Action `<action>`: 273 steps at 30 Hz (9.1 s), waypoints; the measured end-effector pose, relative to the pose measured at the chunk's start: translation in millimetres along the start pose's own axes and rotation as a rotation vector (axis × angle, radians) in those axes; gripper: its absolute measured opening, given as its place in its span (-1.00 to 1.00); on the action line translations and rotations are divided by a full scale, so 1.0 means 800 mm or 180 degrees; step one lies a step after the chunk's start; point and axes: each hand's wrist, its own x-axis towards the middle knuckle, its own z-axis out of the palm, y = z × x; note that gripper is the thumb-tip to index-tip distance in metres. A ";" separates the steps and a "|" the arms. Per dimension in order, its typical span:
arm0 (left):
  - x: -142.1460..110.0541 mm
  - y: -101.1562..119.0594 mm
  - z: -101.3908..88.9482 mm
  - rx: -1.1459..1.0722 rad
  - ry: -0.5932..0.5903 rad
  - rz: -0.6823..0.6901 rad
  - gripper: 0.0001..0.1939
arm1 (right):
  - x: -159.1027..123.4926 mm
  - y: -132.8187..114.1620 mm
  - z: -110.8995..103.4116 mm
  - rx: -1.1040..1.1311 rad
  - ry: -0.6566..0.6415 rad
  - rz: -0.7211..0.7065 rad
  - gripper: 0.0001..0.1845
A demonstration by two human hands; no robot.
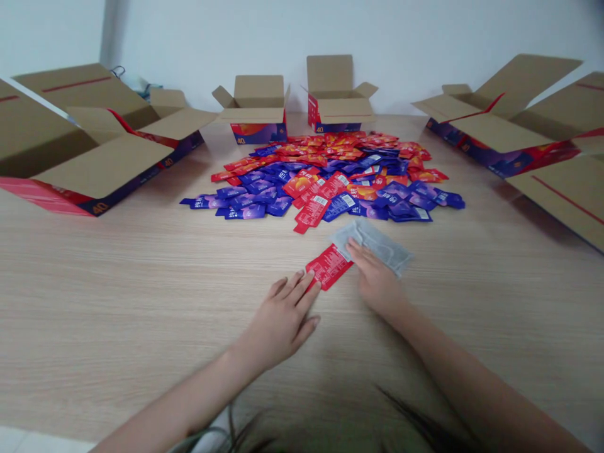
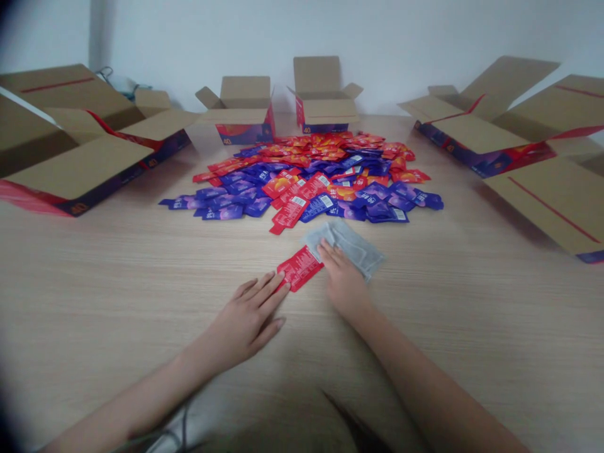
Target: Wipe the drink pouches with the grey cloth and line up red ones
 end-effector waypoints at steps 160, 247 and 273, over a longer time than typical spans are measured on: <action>-0.005 0.051 0.010 -0.0279 -0.0040 0.0250 -0.62 | -0.015 -0.074 -0.076 0.0711 -0.0998 0.0583 -0.94; 0.000 0.056 0.009 -0.0177 -0.0246 0.0279 -0.43 | -0.083 0.008 -0.047 -0.1004 -0.0248 0.0268 -0.20; 0.000 0.054 0.010 -0.0180 -0.0240 0.0237 -0.42 | -0.088 -0.001 -0.040 -0.0817 -0.0246 -0.0219 -0.12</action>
